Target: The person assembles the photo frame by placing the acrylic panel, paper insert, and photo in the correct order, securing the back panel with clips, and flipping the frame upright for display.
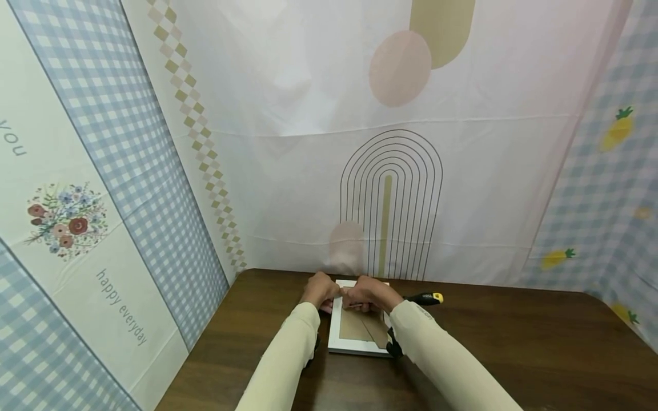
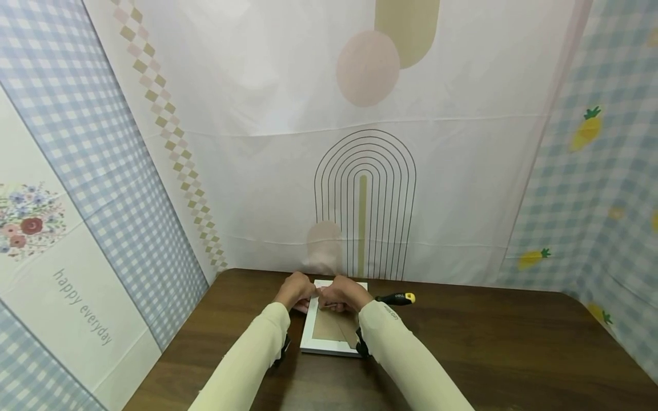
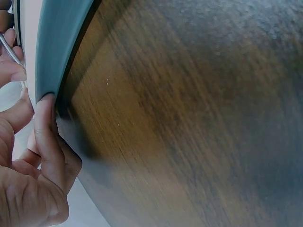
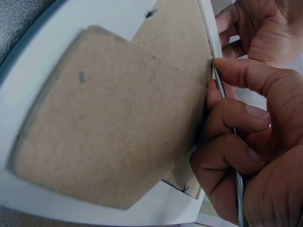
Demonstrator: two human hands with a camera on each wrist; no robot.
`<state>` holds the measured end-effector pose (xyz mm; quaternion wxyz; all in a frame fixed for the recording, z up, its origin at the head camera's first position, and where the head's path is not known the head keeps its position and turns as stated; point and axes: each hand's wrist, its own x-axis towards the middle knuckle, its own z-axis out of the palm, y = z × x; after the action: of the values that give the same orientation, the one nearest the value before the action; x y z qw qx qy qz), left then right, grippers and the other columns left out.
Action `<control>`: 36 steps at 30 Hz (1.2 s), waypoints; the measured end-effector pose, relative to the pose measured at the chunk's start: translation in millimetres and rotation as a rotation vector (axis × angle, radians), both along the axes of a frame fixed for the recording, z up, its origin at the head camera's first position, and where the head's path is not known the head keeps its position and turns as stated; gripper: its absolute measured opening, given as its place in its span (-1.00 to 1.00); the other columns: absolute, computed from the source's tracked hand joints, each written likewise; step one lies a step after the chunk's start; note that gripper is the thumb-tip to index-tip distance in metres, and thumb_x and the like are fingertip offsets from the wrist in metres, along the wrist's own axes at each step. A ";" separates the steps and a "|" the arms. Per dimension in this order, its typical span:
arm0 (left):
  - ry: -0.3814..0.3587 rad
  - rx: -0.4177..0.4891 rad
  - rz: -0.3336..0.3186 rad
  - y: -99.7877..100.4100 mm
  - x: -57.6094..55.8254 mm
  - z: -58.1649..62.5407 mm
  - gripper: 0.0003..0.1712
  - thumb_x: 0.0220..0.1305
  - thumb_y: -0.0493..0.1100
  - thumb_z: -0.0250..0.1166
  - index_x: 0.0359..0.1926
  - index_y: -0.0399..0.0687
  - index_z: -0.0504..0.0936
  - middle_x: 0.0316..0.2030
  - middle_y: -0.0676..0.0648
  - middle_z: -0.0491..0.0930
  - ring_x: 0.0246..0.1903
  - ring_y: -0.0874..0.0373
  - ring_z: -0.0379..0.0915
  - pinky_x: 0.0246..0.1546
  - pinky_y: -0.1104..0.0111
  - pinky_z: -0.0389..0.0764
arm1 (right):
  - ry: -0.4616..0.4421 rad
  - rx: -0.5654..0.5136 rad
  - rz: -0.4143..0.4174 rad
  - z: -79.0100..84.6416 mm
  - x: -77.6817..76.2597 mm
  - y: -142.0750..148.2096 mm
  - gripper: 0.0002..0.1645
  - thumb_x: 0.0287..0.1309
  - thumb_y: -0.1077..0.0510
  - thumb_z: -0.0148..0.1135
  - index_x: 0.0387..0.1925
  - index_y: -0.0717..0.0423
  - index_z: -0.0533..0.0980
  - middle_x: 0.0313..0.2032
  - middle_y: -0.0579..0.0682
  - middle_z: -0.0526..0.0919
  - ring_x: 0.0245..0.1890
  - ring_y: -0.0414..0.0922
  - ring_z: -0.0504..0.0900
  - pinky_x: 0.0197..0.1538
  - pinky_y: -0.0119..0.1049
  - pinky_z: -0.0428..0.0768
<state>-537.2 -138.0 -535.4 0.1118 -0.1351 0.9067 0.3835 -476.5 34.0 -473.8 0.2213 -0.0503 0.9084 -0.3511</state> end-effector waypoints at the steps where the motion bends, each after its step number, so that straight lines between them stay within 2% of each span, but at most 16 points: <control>1: 0.001 -0.001 0.004 1.4 1.9 2.2 -0.61 0.28 -0.08 0.64 -0.31 -0.31 0.68 -0.52 -0.22 0.71 -0.66 -0.04 0.77 -0.60 0.20 0.86 | 0.001 0.000 -0.001 0.4 0.2 0.3 -0.51 0.21 -0.03 0.53 -0.72 -0.02 0.51 -0.72 -0.14 0.41 -0.67 -0.24 0.25 -0.57 -0.38 0.13; 6: 0.006 -0.003 0.024 5.7 5.1 5.1 -0.58 0.23 -0.08 0.70 -0.31 -0.31 0.69 -0.51 -0.23 0.72 -0.67 -0.03 0.76 -0.61 0.20 0.85 | -0.010 -0.011 -0.006 2.9 2.2 2.5 -0.45 0.25 -0.05 0.53 -0.75 -0.04 0.47 -0.73 -0.15 0.38 -0.67 -0.24 0.26 -0.57 -0.39 0.13; 8: 0.011 -0.002 0.021 6.2 4.7 2.9 -0.56 0.23 -0.06 0.72 -0.31 -0.31 0.69 -0.51 -0.22 0.72 -0.66 -0.03 0.76 -0.61 0.20 0.86 | -0.022 -0.023 -0.008 4.2 3.6 3.6 -0.47 0.23 0.00 0.53 -0.75 -0.04 0.46 -0.73 -0.15 0.37 -0.67 -0.24 0.25 -0.57 -0.39 0.13; 15: 0.008 0.004 0.000 3.0 -7.4 -11.8 -0.51 0.21 0.02 0.74 -0.36 -0.27 0.69 -0.51 -0.22 0.73 -0.65 -0.04 0.77 -0.60 0.20 0.86 | -0.029 -0.045 -0.007 5.4 9.7 9.1 -0.62 0.09 0.18 0.50 -0.71 -0.04 0.51 -0.71 -0.15 0.40 -0.67 -0.25 0.26 -0.56 -0.39 0.13; 17: 0.021 0.004 0.000 5.0 -5.6 -9.7 -0.50 0.22 0.02 0.74 -0.36 -0.28 0.68 -0.52 -0.22 0.73 -0.67 -0.03 0.76 -0.62 0.20 0.85 | -0.026 -0.060 -0.008 5.5 10.7 11.4 -0.61 0.10 0.18 0.50 -0.71 -0.05 0.50 -0.70 -0.15 0.39 -0.66 -0.24 0.27 -0.56 -0.38 0.14; 20: 0.036 -0.003 0.011 10.2 1.7 -1.5 -0.52 0.25 0.00 0.73 -0.31 -0.30 0.68 -0.52 -0.22 0.70 -0.66 0.00 0.74 -0.64 0.22 0.83 | -0.018 -0.085 -0.013 6.1 11.7 15.5 -0.60 0.11 0.16 0.49 -0.71 -0.07 0.48 -0.70 -0.15 0.38 -0.67 -0.23 0.27 -0.57 -0.37 0.13; 25: 0.029 -0.007 0.051 22.2 36.7 38.4 -0.57 0.30 -0.09 0.70 -0.22 -0.36 0.71 -0.47 -0.26 0.69 -0.59 -0.03 0.74 -0.56 0.20 0.87 | -0.029 -0.175 -0.007 6.6 13.9 23.3 -0.60 0.15 0.13 0.52 -0.68 -0.04 0.51 -0.70 -0.15 0.37 -0.67 -0.25 0.24 -0.59 -0.40 0.11; 27: 0.033 0.002 0.053 23.6 44.8 47.1 -0.57 0.29 -0.11 0.71 -0.21 -0.38 0.70 -0.47 -0.27 0.68 -0.59 -0.04 0.72 -0.57 0.21 0.87 | -0.030 -0.202 -0.001 5.9 15.4 25.9 -0.60 0.21 0.11 0.53 -0.66 -0.02 0.52 -0.69 -0.15 0.38 -0.67 -0.26 0.24 -0.59 -0.42 0.13; 28: 0.034 0.007 0.058 23.5 46.9 48.7 -0.58 0.30 -0.11 0.70 -0.21 -0.37 0.70 -0.46 -0.26 0.68 -0.58 -0.03 0.72 -0.56 0.21 0.87 | -0.030 -0.214 0.002 5.4 16.2 27.0 -0.59 0.23 0.11 0.53 -0.65 -0.02 0.52 -0.69 -0.15 0.39 -0.67 -0.27 0.24 -0.59 -0.42 0.13; 29: 0.052 0.010 0.051 21.0 43.4 41.3 -0.54 0.29 -0.06 0.71 -0.20 -0.35 0.70 -0.46 -0.24 0.66 -0.58 -0.01 0.69 -0.58 0.23 0.85 | -0.028 -0.223 0.003 4.9 17.1 27.9 -0.59 0.25 0.11 0.52 -0.65 -0.01 0.54 -0.69 -0.15 0.40 -0.67 -0.27 0.24 -0.60 -0.42 0.13; 32: 0.068 0.001 0.049 19.3 45.5 39.0 -0.51 0.29 -0.03 0.72 -0.18 -0.34 0.69 -0.47 -0.23 0.66 -0.58 0.01 0.68 -0.61 0.26 0.83 | -0.012 -0.246 0.001 2.9 20.4 29.9 -0.62 0.30 0.13 0.51 -0.60 0.02 0.55 -0.67 -0.13 0.43 -0.67 -0.27 0.25 -0.60 -0.43 0.14; 33: 0.066 -0.002 0.057 19.9 50.2 42.7 -0.52 0.30 -0.02 0.72 -0.18 -0.33 0.70 -0.46 -0.22 0.68 -0.57 0.02 0.69 -0.59 0.26 0.84 | -0.005 -0.252 -0.001 2.3 21.6 30.2 -0.63 0.31 0.14 0.51 -0.58 0.03 0.55 -0.66 -0.12 0.45 -0.66 -0.26 0.26 -0.60 -0.42 0.14; 35: 0.075 -0.008 0.055 18.8 50.8 40.0 -0.51 0.30 -0.01 0.72 -0.18 -0.32 0.70 -0.47 -0.21 0.67 -0.58 0.03 0.68 -0.62 0.29 0.82 | 0.011 -0.257 0.000 1.1 24.2 30.6 -0.64 0.35 0.14 0.51 -0.53 0.04 0.55 -0.64 -0.10 0.48 -0.65 -0.25 0.29 -0.60 -0.42 0.16; 36: 0.063 -0.010 0.065 20.6 56.1 46.9 -0.55 0.30 -0.04 0.71 -0.18 -0.33 0.71 -0.47 -0.23 0.68 -0.57 0.02 0.68 -0.60 0.28 0.83 | 0.016 -0.257 0.000 0.4 25.5 30.5 -0.64 0.36 0.14 0.51 -0.52 0.04 0.55 -0.62 -0.09 0.50 -0.64 -0.24 0.30 -0.59 -0.41 0.17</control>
<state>-481.1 -117.4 -488.4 0.0700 -0.1531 0.9068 0.3865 -451.0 64.6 -473.4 0.2058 -0.0809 0.8576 -0.4644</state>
